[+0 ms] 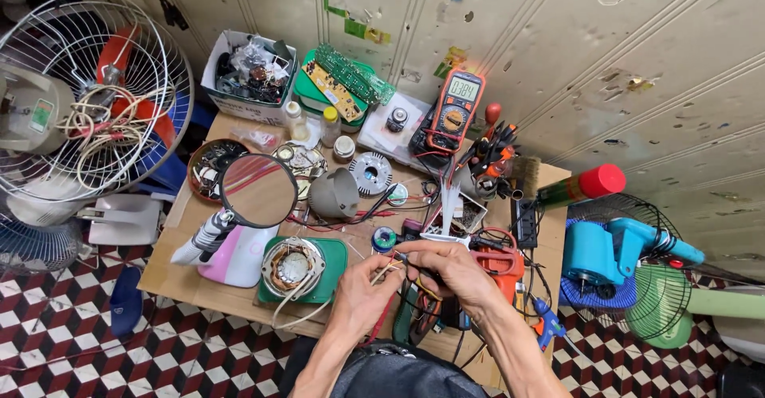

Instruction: The person sits at a cluttered workbench testing and repairing electric fan motors. They use a multimeter on fan components, strip and handle wires, wind a cord around a fan motor part, sort small parts into a plastic bag, and briefly reach into a blue cabinet before returning to the bench.

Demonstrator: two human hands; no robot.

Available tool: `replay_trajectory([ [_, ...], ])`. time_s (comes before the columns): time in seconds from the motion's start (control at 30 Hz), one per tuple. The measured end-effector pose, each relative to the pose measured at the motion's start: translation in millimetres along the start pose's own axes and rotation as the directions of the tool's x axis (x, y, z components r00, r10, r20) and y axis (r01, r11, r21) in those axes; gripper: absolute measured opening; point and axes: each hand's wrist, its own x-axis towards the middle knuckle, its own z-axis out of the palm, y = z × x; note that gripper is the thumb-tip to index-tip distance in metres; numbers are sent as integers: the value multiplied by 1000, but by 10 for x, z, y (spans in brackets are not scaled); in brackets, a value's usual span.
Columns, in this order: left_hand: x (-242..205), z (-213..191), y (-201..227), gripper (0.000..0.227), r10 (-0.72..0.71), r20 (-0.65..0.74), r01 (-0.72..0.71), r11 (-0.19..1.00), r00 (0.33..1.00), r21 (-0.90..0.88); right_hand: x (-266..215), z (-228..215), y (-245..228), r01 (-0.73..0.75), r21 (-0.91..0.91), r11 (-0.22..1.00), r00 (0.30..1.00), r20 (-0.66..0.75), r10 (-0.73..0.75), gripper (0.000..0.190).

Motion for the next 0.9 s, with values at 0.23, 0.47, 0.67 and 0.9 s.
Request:
replay_trajectory([
  [0.23,7,-28,-10,23,-3,34,5,999,999,-51,7,26,-21,-31,-22,999,999,-18,31,31],
  [0.47,8,-24,6,23,-132,-50,128,988,990,-86,-127,120,34,22,147,989,1000,-6,-22,39],
  [0.67,26,-6,28,21,-156,-34,147,971,987,-188,-224,247,91,-14,244,970,999,-29,22,36],
  [0.9,17,7,69,23,-126,12,123,942,992,-312,-204,254,112,9,245,969,997,-72,9,36],
])
